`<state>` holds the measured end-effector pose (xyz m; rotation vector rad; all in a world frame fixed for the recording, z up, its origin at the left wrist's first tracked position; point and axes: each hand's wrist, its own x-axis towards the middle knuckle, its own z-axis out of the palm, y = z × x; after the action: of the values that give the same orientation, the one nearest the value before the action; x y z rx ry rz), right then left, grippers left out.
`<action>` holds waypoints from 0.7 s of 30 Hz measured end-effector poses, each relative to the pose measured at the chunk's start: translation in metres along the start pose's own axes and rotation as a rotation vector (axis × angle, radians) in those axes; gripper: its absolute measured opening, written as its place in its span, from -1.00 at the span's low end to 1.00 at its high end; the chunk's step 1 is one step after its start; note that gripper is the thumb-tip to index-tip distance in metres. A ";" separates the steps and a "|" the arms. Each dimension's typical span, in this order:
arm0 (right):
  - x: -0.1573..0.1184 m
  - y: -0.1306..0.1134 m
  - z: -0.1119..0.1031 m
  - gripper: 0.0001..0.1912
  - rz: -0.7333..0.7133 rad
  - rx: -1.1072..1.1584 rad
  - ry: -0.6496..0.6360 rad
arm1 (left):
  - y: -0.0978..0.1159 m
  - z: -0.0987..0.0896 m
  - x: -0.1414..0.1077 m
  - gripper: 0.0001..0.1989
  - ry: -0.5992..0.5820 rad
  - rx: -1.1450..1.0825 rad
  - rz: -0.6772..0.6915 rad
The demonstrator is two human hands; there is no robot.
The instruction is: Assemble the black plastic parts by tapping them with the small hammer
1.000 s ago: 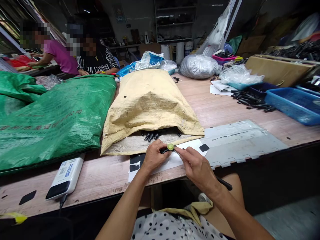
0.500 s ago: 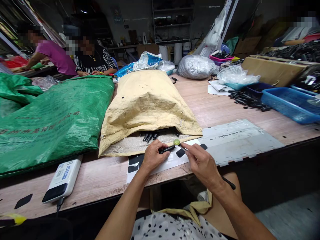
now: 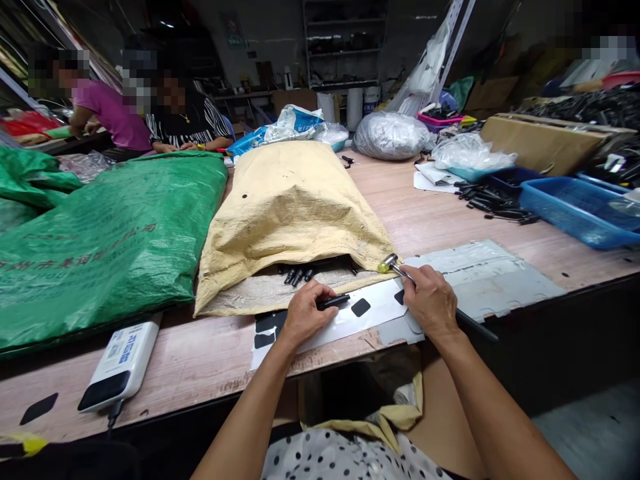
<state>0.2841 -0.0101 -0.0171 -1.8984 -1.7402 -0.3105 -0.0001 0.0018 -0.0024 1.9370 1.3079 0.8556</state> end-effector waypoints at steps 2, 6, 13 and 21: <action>-0.002 -0.001 0.000 -0.69 -0.008 -0.020 0.001 | 0.001 0.000 0.000 -0.80 0.001 0.006 0.002; -0.003 -0.003 -0.001 -0.69 -0.020 -0.057 -0.006 | 0.002 -0.001 -0.001 -0.81 -0.002 0.014 0.014; -0.002 -0.003 -0.002 -0.69 -0.015 -0.078 -0.004 | 0.002 -0.002 0.000 -0.82 0.000 0.028 0.020; -0.001 -0.005 -0.004 -0.69 -0.007 -0.056 -0.031 | 0.050 -0.013 -0.037 -0.80 -0.259 -0.180 -0.052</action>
<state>0.2802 -0.0132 -0.0133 -1.9464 -1.7756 -0.3376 0.0051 -0.0458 0.0397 1.7956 1.0853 0.6476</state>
